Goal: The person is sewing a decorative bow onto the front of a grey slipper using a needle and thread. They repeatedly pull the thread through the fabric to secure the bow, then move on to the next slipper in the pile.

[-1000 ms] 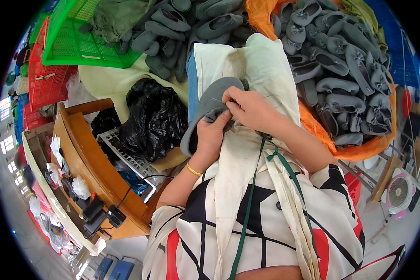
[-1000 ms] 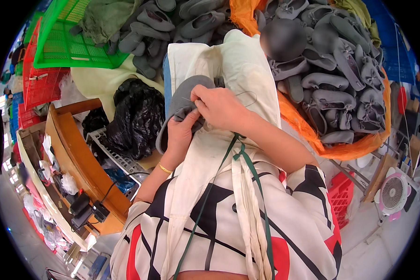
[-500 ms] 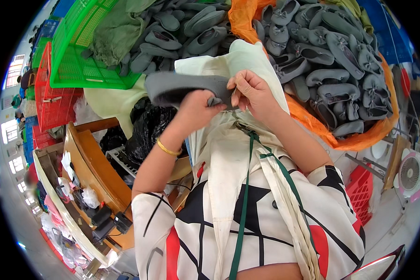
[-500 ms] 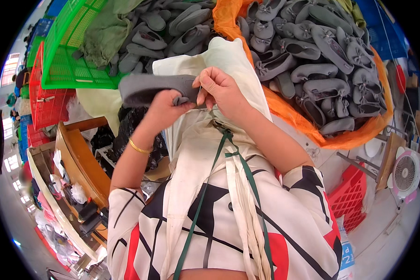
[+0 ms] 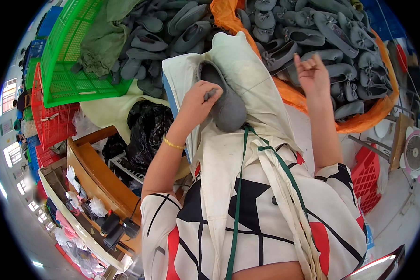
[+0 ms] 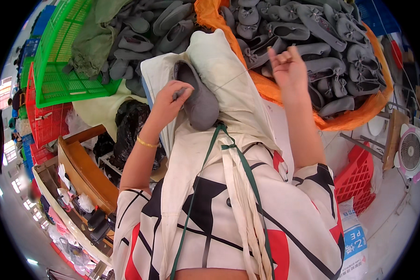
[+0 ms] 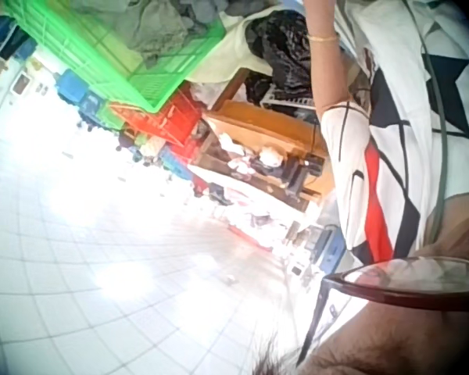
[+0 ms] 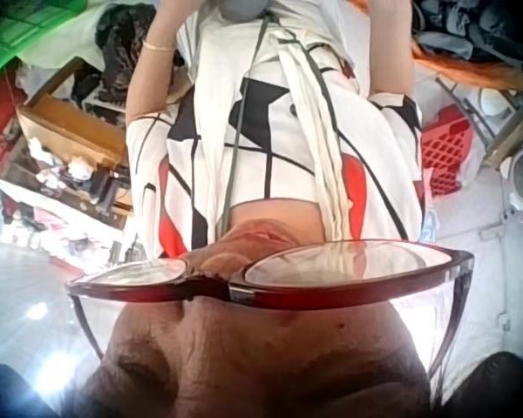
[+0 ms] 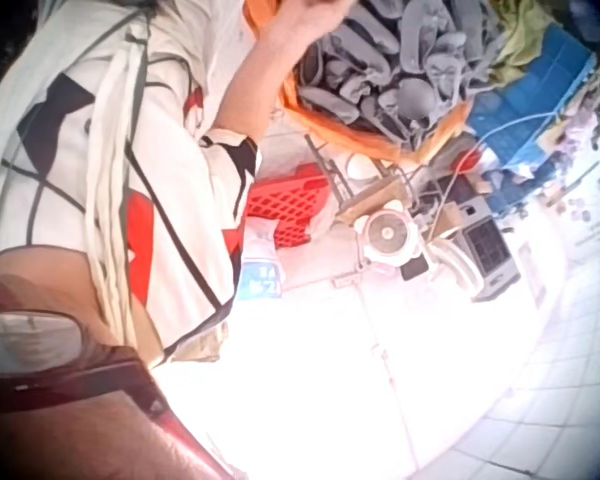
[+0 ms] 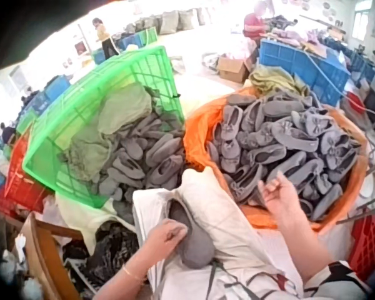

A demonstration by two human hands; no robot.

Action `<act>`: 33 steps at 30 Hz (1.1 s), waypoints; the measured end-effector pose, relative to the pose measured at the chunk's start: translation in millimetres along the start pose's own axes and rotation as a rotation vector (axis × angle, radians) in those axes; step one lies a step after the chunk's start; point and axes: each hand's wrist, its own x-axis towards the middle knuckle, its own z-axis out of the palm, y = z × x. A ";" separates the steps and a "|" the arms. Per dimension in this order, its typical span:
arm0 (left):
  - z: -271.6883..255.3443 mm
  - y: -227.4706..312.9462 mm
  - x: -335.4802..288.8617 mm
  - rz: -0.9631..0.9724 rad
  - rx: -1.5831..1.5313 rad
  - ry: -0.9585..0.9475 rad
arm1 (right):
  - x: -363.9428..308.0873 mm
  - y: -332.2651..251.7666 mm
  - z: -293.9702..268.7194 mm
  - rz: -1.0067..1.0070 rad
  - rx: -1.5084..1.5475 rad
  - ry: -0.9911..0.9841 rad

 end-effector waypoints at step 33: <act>23.0 -21.9 -57.2 -0.668 -1.162 0.110 | -114.8 108.1 35.0 -0.045 -1.466 -0.960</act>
